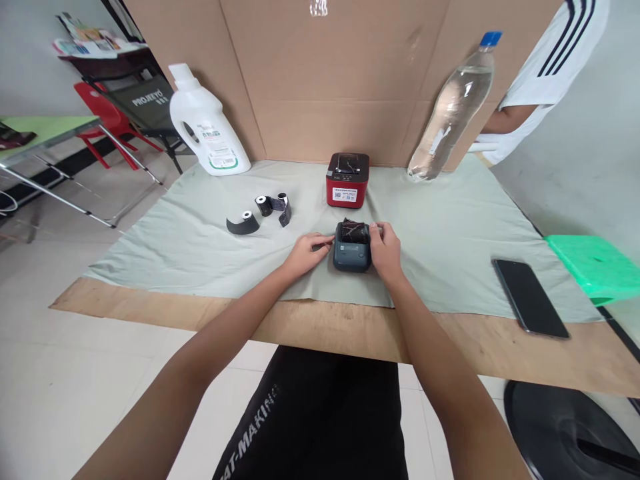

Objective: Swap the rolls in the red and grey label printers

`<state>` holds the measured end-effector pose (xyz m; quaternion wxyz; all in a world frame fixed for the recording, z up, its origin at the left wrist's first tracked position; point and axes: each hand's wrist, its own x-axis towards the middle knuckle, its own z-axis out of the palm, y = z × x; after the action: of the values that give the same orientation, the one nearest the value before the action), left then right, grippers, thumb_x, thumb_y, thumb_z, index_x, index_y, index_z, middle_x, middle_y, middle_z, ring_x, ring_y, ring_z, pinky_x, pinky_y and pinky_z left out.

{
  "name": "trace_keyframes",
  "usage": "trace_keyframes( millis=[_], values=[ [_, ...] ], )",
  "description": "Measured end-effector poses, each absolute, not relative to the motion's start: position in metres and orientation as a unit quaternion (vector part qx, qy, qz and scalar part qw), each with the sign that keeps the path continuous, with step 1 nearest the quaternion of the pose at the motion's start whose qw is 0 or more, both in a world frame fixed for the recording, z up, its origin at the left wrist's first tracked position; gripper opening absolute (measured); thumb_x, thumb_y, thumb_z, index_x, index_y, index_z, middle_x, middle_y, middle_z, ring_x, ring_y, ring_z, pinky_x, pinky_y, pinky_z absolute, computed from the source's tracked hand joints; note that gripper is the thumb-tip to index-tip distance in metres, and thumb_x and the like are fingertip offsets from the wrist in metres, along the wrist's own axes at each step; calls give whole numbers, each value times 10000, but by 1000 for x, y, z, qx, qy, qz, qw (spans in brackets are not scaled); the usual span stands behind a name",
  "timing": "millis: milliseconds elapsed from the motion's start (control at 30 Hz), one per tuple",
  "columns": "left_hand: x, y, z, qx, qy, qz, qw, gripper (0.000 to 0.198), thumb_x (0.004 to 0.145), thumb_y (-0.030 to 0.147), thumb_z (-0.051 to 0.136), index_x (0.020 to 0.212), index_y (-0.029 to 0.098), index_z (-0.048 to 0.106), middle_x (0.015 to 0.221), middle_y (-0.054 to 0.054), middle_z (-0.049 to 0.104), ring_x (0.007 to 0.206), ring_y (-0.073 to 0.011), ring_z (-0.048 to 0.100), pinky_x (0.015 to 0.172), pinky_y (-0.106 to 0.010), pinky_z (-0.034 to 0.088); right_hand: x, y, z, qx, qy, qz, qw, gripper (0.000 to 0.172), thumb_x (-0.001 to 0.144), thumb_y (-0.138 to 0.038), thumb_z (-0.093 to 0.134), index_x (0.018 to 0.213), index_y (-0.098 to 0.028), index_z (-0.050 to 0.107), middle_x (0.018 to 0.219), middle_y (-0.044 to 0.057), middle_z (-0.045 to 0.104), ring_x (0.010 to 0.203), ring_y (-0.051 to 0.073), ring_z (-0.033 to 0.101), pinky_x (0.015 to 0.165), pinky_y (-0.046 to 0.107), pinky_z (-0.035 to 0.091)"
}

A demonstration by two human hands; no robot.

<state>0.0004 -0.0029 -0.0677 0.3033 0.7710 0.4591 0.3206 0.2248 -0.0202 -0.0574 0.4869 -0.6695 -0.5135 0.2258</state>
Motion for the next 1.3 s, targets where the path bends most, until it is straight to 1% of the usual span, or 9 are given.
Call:
trace_keyframes(
  millis=[133,233,333,400,467,700,900,1067,1300],
  values=[
    [0,-6,-66,740,457,340,358,448,919,132,602,1345,154,740,1212,-92,818,1065,-230,762,1049,-392,568,221,-20,-61,-676,-502,201,501,431,934,-628,450,992,-226,595,915,47,684,901,226,618,881,379,491],
    [-1,-8,-64,713,467,356,382,502,933,167,611,1432,169,662,1222,-84,819,1123,-232,758,1018,-373,579,220,-19,-64,-680,-501,191,501,404,951,-586,442,1047,-221,587,984,72,703,951,241,634,929,403,492],
    [-1,-10,-62,702,473,364,389,493,944,200,610,1436,187,637,1258,-84,808,1021,-212,773,953,-358,594,220,-18,-66,-683,-508,169,497,390,961,-550,427,1087,-214,581,1039,96,705,988,254,638,966,424,491],
    [-2,-10,-60,697,474,370,391,469,946,205,605,1414,192,636,1285,-88,798,969,-205,774,901,-351,598,219,-18,-67,-684,-510,162,495,396,964,-533,414,1112,-204,579,1049,106,698,996,258,640,973,428,492],
    [-2,-11,-60,698,470,374,390,424,941,190,602,1363,196,645,1294,-87,794,999,-213,777,900,-353,593,218,-18,-67,-685,-511,161,494,401,970,-523,403,1127,-198,577,1053,113,695,1000,260,645,975,427,491],
    [0,-16,-56,701,461,378,392,199,913,93,581,1066,220,592,1255,-78,809,1225,-243,743,1028,-379,561,220,-17,-71,-679,-525,172,484,397,1006,-545,389,1158,-222,561,1109,114,719,1075,266,654,993,423,488],
    [1,-19,-52,708,466,362,388,160,938,106,582,1035,231,560,1294,-89,790,1211,-245,749,905,-336,575,223,-15,-74,-679,-530,176,477,435,1011,-583,381,1173,-225,567,1128,110,718,1087,265,658,982,415,491],
    [2,-18,-56,702,467,353,405,149,940,124,617,1038,226,568,1206,-88,812,1182,-249,760,952,-348,570,223,-15,-74,-678,-532,174,476,445,1011,-586,374,1174,-218,564,1125,112,709,1096,271,653,986,422,487],
    [1,-20,-52,694,469,377,396,142,919,121,589,1014,224,571,1248,-77,808,1125,-234,771,940,-350,584,223,-15,-74,-680,-530,177,474,468,1017,-615,377,1191,-225,567,1139,107,708,1107,268,653,995,424,491]
  ],
)
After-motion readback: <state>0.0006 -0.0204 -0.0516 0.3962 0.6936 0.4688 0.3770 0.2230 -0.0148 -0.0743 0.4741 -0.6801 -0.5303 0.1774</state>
